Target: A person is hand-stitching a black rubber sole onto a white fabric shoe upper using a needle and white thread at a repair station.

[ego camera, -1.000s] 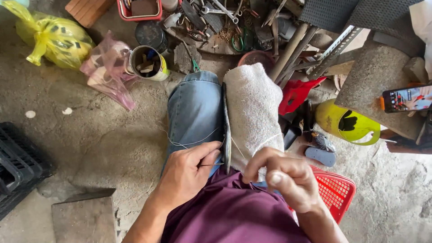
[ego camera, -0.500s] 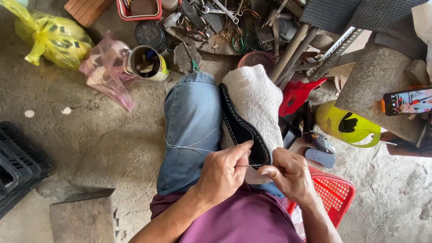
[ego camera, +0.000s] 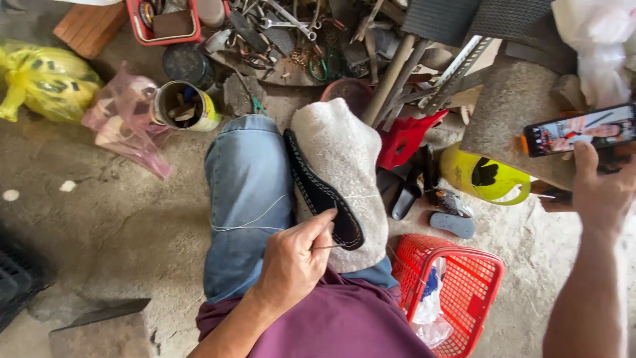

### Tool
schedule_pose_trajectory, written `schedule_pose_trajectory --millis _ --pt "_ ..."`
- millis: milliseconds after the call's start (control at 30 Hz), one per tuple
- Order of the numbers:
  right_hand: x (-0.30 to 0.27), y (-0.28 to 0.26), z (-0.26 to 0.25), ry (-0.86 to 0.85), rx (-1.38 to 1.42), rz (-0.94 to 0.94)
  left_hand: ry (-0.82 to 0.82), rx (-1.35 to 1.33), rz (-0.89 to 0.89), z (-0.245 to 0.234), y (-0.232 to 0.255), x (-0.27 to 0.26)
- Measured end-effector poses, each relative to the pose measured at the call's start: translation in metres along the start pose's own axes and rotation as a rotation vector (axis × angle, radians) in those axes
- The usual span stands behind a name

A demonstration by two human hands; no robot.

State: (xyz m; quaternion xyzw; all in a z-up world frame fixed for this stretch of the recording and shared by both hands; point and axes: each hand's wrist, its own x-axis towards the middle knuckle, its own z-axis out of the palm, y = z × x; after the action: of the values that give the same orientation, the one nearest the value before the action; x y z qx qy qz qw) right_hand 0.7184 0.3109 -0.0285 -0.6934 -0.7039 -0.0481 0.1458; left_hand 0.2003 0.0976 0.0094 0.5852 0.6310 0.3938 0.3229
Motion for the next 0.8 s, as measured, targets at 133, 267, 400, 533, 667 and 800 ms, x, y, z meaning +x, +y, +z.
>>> schedule_pose_trajectory --millis 133,267,400,533,667,800 --pt "0.039 -0.022 -0.041 -0.137 0.085 -0.047 -0.002 -0.012 0.013 -0.001 0.002 0.0" --pt "0.053 -0.052 -0.051 -0.263 -0.132 -0.056 -0.006 0.008 -0.005 0.0 0.001 -0.001" --pt "0.055 0.005 -0.017 -0.15 -0.222 -0.258 0.011 0.032 0.011 0.0 0.0 -0.001" --pt "0.058 0.037 -0.003 -0.049 -0.24 -0.327 -0.016 0.013 0.011 -0.002 -0.001 -0.002" --pt "0.06 0.002 -0.014 -0.12 -0.204 -0.206 -0.013 0.024 0.008 -0.002 -0.001 -0.002" --pt "0.061 0.011 -0.004 -0.121 -0.231 -0.159 -0.01 0.037 0.004 -0.001 -0.003 -0.003"
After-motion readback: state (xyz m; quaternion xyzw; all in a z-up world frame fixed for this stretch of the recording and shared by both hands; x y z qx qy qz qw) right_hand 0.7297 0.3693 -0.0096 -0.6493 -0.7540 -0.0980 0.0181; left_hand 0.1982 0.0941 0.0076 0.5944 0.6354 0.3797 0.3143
